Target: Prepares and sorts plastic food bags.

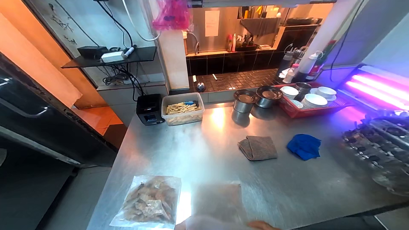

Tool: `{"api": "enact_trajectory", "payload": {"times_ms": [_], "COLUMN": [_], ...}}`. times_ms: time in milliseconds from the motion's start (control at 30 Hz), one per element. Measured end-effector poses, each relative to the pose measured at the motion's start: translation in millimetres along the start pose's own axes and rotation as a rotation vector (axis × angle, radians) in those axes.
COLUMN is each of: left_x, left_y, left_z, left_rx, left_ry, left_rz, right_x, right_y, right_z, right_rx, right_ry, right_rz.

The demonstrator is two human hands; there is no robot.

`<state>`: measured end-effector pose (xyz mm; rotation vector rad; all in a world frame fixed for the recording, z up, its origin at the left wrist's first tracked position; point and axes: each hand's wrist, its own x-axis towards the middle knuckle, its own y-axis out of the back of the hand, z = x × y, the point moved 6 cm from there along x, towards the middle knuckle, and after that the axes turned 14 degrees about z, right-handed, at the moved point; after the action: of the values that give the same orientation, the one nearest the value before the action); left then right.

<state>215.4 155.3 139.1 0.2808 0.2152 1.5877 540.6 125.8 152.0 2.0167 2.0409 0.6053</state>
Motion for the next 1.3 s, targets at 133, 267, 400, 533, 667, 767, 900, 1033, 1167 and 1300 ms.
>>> {"api": "enact_trajectory", "payload": {"times_ms": [133, 267, 400, 533, 667, 767, 900, 1033, 1167, 1300], "left_x": [36, 54, 57, 70, 79, 82, 88, 89, 81, 91], "left_y": [-16, -20, -22, -17, -22, -23, -24, -17, -10, -8], "left_z": [8, 2, 2, 11, -2, -2, -6, -27, -35, -35], "left_rx": [0.045, 0.216, 0.407, 0.605, 0.765, 0.737, 0.676, 0.781, 0.837, 0.695], "left_ry": [0.216, 0.310, 0.410, 0.421, 0.452, 0.154, -0.450, -0.579, -0.517, -0.531], "left_rz": [0.230, 0.355, 0.314, 0.222, 0.149, 0.329, 0.178, -0.179, -0.507, -0.447], "right_x": [39, 63, 68, 74, 84, 87, 80, 68, 64, 80], "right_y": [-5, -20, -28, -26, -35, -37, -29, -26, -20, -21], "right_z": [-12, 9, 23, 25, 37, 37, 35, 56, 61, 55], "right_rx": [0.084, 0.064, -0.105, -0.162, -0.362, -0.447, -0.507, -0.489, -0.496, -0.497], "right_ry": [-0.198, -0.365, -0.462, -0.489, -0.514, -0.376, 0.241, 0.505, 0.522, 0.538], "right_rz": [0.330, 0.429, 0.395, 0.414, 0.364, 0.430, 0.517, 0.124, -0.101, 0.045]}}
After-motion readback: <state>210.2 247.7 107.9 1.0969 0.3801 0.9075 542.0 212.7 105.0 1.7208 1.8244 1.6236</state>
